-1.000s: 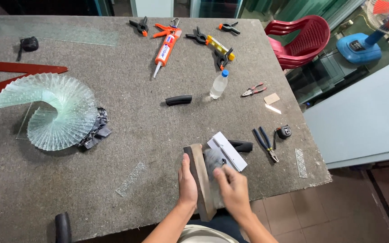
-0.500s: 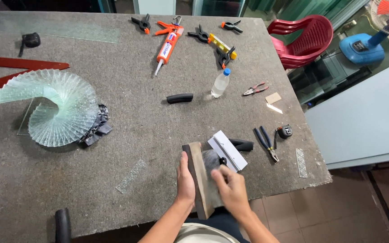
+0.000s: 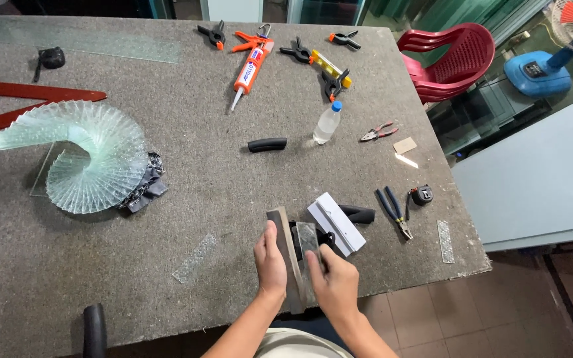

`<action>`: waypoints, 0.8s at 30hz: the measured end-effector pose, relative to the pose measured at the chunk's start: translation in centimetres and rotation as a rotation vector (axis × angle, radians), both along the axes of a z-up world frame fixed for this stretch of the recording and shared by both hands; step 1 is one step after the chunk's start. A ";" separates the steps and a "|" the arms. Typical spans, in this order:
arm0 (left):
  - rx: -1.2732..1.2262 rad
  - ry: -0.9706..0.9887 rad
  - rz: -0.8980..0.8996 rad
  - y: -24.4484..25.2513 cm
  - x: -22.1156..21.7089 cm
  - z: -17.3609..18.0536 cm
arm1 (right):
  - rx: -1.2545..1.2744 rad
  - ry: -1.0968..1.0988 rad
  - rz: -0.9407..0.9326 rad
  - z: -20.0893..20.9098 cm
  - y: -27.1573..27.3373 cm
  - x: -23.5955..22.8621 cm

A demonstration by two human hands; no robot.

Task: Sanding the edges of a glass shard and carefully attaching it to a spiral glass sculpture on a workshop table.

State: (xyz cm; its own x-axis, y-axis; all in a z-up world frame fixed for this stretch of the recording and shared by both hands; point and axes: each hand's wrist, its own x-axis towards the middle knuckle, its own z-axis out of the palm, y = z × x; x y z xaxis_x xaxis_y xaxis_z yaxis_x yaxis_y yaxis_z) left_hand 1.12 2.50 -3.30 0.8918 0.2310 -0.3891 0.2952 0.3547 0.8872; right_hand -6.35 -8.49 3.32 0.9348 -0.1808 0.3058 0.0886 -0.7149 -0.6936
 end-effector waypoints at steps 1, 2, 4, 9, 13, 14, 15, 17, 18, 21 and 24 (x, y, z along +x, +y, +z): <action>0.117 -0.106 -0.019 0.0 -0.2 0.6 | 0.001 0.017 0.025 -0.2 0.2 0.2; 0.234 -0.213 -0.038 0.0 -0.5 1.1 | 0.002 0.035 0.050 -0.4 0.4 0.3; 0.214 -0.248 -0.045 0.6 -0.3 1.1 | 0.024 0.014 0.083 0.0 0.6 -0.6; 0.146 -0.232 -0.056 0.4 -0.5 1.6 | 0.098 0.108 0.004 -0.7 0.5 0.2; 0.145 -0.202 -0.045 0.9 -0.2 0.5 | 0.047 0.008 0.107 -0.3 0.9 -0.4; 0.090 -0.149 -0.050 1.1 -0.2 0.8 | 0.000 -0.017 0.127 -0.4 0.7 -0.3; 0.088 -0.149 -0.045 0.9 -0.4 0.9 | -0.001 -0.017 0.132 -0.3 1.0 -0.1; 0.189 -0.308 -0.061 1.0 -0.8 1.0 | 0.095 0.074 0.031 -0.1 1.9 0.5; 0.196 -0.305 -0.045 1.4 -0.6 -0.3 | 0.099 0.075 0.048 -0.4 1.8 0.0; 0.046 0.018 -0.006 3.2 -0.2 -0.4 | 0.146 0.071 0.205 -2.0 1.8 -0.2; -0.102 0.240 0.247 5.6 -0.4 4.0 | 0.271 0.246 0.123 -9.0 0.6 2.9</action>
